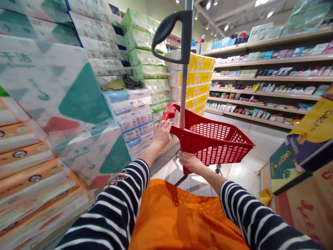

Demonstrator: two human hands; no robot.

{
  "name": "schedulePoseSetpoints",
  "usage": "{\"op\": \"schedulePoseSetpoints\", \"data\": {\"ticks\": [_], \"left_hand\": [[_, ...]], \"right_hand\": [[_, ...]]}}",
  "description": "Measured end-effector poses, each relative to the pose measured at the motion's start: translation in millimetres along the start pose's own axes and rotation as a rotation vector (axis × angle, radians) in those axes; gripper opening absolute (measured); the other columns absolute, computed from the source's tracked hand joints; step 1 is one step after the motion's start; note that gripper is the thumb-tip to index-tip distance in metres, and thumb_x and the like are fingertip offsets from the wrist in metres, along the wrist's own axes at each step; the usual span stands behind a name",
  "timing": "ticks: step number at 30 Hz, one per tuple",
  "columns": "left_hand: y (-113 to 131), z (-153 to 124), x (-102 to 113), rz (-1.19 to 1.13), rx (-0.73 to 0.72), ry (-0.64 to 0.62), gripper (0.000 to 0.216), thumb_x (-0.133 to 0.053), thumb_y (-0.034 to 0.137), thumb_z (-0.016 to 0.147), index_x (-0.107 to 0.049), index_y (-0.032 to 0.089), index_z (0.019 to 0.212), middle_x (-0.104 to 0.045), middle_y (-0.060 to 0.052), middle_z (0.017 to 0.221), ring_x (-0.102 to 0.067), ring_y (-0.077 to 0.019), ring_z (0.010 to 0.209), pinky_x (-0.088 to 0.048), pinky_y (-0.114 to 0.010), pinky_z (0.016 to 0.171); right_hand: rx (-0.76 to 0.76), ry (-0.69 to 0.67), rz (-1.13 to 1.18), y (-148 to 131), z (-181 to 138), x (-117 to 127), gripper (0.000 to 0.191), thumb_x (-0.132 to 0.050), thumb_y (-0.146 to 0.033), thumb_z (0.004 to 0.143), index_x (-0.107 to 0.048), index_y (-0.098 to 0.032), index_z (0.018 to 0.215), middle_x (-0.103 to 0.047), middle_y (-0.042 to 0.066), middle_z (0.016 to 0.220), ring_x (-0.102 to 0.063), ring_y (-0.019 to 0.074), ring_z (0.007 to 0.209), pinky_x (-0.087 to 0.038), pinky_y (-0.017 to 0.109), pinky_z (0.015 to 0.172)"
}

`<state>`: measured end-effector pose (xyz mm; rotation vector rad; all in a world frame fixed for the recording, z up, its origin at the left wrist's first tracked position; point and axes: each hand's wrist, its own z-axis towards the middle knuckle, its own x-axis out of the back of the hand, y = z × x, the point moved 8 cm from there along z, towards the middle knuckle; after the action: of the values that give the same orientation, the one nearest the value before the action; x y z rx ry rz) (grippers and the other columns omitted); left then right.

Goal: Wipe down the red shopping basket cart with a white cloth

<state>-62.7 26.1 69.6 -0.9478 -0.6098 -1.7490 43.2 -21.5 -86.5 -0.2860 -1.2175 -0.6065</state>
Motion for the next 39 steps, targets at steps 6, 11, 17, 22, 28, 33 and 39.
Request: {"op": "schedulePoseSetpoints", "data": {"ticks": [6, 11, 17, 22, 28, 33, 39], "left_hand": [[-9.8, 8.3, 6.6, -0.054, -0.021, 0.011, 0.042, -0.048, 0.025, 0.083, -0.053, 0.017, 0.124, -0.056, -0.009, 0.130, -0.043, -0.0248, 0.122, -0.030, -0.040, 0.101], [-12.9, 10.0, 10.3, -0.040, 0.010, 0.031, 0.035, -0.053, 0.023, 0.081, -0.058, 0.020, 0.115, -0.060, -0.007, 0.123, -0.046, -0.0242, 0.119, -0.033, -0.041, 0.097], [1.2, 4.5, 17.8, -0.032, 0.022, 0.030, 0.030, -0.056, 0.026, 0.080, -0.061, 0.021, 0.109, -0.063, -0.006, 0.118, -0.050, -0.0264, 0.111, -0.036, -0.041, 0.092], [37.3, -4.7, 26.5, -0.090, -0.022, 0.076, 0.026, -0.055, 0.027, 0.080, -0.063, 0.021, 0.105, -0.066, -0.006, 0.112, -0.051, -0.0257, 0.107, -0.037, -0.041, 0.092], [60.6, 4.2, 27.3, -0.266, -0.103, 0.069, 0.054, -0.051, 0.015, 0.073, -0.050, 0.017, 0.126, -0.066, -0.007, 0.114, -0.056, -0.0210, 0.106, -0.037, -0.037, 0.097], [58.4, 18.4, -1.8, -0.220, -0.168, -0.111, 0.059, -0.047, 0.012, 0.074, -0.044, 0.021, 0.132, -0.046, -0.005, 0.141, -0.040, -0.0208, 0.130, -0.024, -0.047, 0.109], [83.7, 18.9, 0.2, -0.178, -0.225, -0.091, 0.044, -0.046, 0.020, 0.084, -0.050, 0.021, 0.128, -0.054, -0.005, 0.134, -0.045, -0.0200, 0.126, -0.033, -0.039, 0.102]], "right_hand": [[-0.213, 0.499, 0.006, 28.5, 36.7, 102.2, 0.038, -0.038, -0.011, 0.092, -0.057, -0.019, 0.124, -0.047, 0.009, 0.139, -0.027, 0.0215, 0.137, -0.029, 0.045, 0.112], [-0.315, 0.514, 0.009, 36.9, 64.3, 115.5, 0.039, -0.042, -0.011, 0.090, -0.055, -0.019, 0.126, -0.049, 0.010, 0.137, -0.030, 0.0246, 0.136, -0.032, 0.047, 0.110], [-0.265, 0.495, -0.007, 35.1, 38.3, 112.2, 0.040, -0.043, -0.013, 0.091, -0.054, -0.020, 0.128, -0.050, 0.010, 0.136, -0.032, 0.0231, 0.134, -0.033, 0.045, 0.109], [-0.309, 0.617, -0.010, 31.9, 17.5, 136.4, 0.044, -0.040, -0.008, 0.087, -0.054, -0.016, 0.128, -0.053, 0.011, 0.131, -0.039, 0.0234, 0.128, -0.034, 0.043, 0.109], [-0.438, 0.709, 0.149, 44.1, 7.6, 162.3, 0.051, -0.041, -0.009, 0.079, -0.049, -0.014, 0.129, -0.058, 0.013, 0.121, -0.052, 0.0245, 0.112, -0.043, 0.044, 0.099], [-0.523, 0.688, 0.295, 63.7, -11.5, 169.0, 0.048, -0.039, -0.008, 0.076, -0.054, -0.016, 0.121, -0.061, 0.011, 0.114, -0.055, 0.0220, 0.108, -0.045, 0.041, 0.096], [-0.505, 0.646, 0.221, 43.7, -7.2, 176.1, 0.042, -0.045, -0.013, 0.080, -0.055, -0.014, 0.120, -0.057, 0.012, 0.123, -0.049, 0.0222, 0.118, -0.039, 0.039, 0.104]]}}
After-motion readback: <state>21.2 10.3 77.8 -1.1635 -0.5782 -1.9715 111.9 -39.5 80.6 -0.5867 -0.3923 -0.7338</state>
